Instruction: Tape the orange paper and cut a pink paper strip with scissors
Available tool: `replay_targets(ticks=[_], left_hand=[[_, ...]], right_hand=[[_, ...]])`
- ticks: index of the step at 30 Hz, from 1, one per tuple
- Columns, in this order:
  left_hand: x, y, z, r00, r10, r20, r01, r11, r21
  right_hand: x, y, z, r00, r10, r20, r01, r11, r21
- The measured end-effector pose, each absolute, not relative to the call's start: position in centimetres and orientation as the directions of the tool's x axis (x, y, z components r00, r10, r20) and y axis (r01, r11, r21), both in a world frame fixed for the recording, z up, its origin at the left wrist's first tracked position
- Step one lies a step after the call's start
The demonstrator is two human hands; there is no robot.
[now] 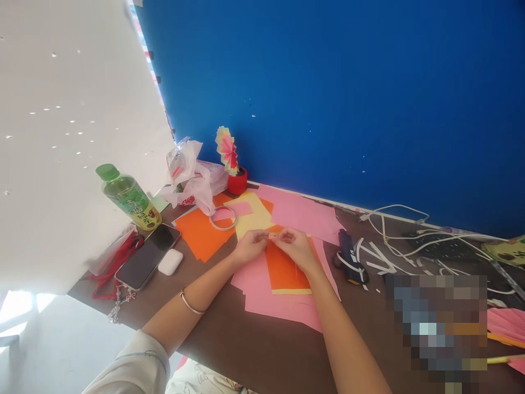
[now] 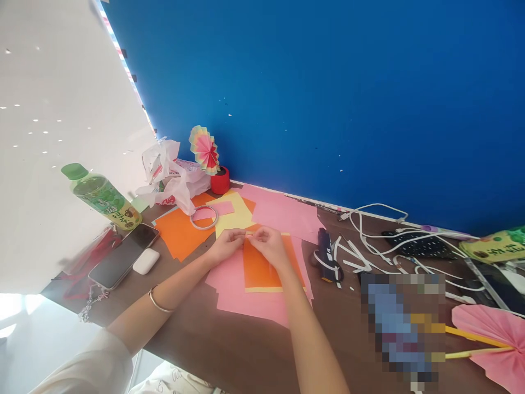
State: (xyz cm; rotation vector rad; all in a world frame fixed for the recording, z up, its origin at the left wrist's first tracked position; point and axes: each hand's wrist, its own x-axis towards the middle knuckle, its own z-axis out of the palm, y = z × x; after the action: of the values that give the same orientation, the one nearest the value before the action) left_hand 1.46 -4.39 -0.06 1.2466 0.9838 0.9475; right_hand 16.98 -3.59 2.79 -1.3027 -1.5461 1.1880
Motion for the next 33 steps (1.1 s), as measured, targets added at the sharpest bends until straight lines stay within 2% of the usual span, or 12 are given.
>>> replay_targets(ticks=[10, 19, 27, 33], left_hand=[[1.3, -4.5, -0.1, 0.288, 0.954, -0.089, 0.008, 0.09, 0.996], [1.6, -4.9, 0.6, 0.22, 0.975, 0.011, 0.15, -0.045, 0.988], [1.7, -5.2, 1.2, 0.134, 0.99, 0.037, 0.222, -0.067, 0.973], [1.7, -5.4, 1.4, 0.137, 0.99, 0.028, 0.205, -0.056, 0.977]], right_hand=[[16.7, -3.8, 3.1, -0.154, 0.988, -0.005, 0.234, 0.032, -0.972], [17.0, -3.6, 2.4, -0.177, 0.984, -0.009, 0.242, 0.034, -0.97], [17.8, -3.8, 3.4, -0.199, 0.975, -0.103, 0.259, -0.049, -0.964], [17.6, -4.1, 4.2, -0.205, 0.974, -0.097, 0.287, -0.035, -0.957]])
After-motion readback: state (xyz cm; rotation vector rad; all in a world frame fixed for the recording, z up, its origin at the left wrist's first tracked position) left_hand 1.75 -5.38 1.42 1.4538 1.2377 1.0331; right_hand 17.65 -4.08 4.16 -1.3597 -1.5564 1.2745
